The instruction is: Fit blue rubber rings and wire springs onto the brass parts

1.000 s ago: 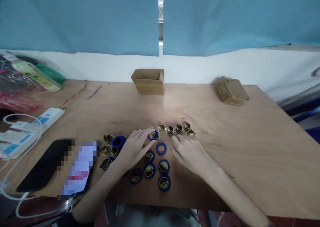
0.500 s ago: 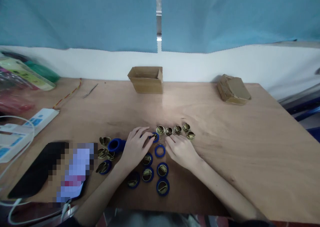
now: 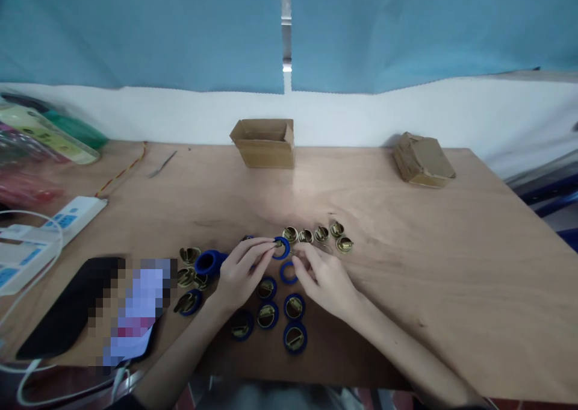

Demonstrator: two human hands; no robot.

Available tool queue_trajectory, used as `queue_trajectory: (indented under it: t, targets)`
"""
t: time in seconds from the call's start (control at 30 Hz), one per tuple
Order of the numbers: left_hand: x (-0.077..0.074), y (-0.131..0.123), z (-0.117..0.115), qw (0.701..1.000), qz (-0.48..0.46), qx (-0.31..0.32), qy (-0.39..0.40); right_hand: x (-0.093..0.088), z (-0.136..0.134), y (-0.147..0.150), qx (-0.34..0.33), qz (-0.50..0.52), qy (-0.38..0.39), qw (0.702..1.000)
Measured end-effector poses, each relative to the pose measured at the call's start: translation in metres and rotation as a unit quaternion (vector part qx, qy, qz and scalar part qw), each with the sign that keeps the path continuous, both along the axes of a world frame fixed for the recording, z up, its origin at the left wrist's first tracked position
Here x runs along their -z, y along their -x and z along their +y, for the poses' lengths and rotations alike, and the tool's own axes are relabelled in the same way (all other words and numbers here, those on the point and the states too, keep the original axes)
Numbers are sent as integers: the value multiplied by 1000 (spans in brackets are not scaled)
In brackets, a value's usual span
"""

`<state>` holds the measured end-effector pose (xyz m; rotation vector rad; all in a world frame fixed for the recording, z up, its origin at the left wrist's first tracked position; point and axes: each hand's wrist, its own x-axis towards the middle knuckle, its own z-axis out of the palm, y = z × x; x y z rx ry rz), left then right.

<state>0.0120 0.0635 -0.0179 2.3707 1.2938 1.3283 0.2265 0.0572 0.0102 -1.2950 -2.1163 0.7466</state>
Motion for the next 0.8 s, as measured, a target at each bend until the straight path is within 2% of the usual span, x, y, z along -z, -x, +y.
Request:
queue_trajectory:
  t: [0.13,0.4,0.57,0.8]
  targets:
    - [4,2,-7,998,-25,52,-39,-7,-6,6,-12,85,94,992]
    - [7,6,-10,990,-40,96,-93,-16,-13,9,-30,141,138,980]
    - [10,6,-12,989,-29,98,-109,-13,-16,9,-42,172,172,969]
    - [16,5,-13,988,-37,122,-84,-2,-16,11,-44,204,228,951]
